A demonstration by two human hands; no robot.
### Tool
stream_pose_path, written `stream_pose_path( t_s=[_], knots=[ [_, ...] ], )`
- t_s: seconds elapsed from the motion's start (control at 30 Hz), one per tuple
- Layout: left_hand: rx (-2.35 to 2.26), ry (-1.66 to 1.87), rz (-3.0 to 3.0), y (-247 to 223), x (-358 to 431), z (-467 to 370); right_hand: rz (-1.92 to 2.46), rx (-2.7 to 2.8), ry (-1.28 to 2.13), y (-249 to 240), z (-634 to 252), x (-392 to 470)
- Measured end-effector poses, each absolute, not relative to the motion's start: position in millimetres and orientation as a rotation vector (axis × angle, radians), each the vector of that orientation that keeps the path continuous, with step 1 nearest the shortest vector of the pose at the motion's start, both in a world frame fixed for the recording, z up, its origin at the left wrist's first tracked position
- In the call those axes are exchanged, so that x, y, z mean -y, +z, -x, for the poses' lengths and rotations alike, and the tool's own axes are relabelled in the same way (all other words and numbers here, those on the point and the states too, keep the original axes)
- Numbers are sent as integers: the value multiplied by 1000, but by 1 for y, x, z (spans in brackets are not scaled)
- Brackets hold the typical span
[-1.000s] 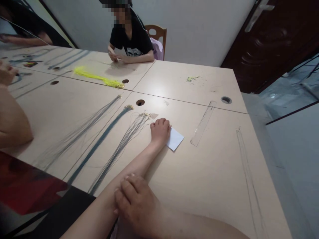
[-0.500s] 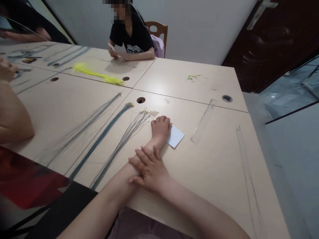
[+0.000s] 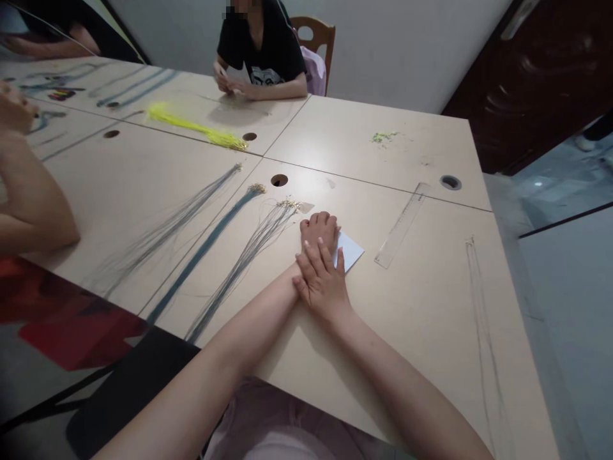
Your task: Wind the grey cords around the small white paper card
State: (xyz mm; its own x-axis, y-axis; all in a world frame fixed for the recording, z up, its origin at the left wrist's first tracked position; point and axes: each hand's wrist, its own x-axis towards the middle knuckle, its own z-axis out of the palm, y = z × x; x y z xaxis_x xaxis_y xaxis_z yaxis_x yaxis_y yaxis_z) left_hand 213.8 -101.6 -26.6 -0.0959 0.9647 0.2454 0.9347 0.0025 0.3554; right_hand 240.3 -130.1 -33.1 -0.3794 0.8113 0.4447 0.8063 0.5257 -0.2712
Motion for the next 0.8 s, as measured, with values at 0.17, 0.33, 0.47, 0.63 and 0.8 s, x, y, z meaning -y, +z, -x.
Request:
stream_pose_path(
  t_s=[0.17, 0.33, 0.47, 0.63, 0.8],
  knots=[
    [-1964, 549, -2336, -24, 49, -190, 1119, 2347, 89, -30, -226, 143],
    [-1913, 523, -2425, -24, 40, -185, 891, 2402, 233, -19, -202, 171],
    [-1923, 522, -2440, -25, 46, -188, 686, 2405, 417, -1, -174, 201],
    [-1902, 565, -2487, -28, 44, -187, 495, 2330, 719, 24, -151, 235],
    [-1902, 593, -2533, -31, 42, -188, 290, 2372, 778, 58, -150, 271]
  ],
)
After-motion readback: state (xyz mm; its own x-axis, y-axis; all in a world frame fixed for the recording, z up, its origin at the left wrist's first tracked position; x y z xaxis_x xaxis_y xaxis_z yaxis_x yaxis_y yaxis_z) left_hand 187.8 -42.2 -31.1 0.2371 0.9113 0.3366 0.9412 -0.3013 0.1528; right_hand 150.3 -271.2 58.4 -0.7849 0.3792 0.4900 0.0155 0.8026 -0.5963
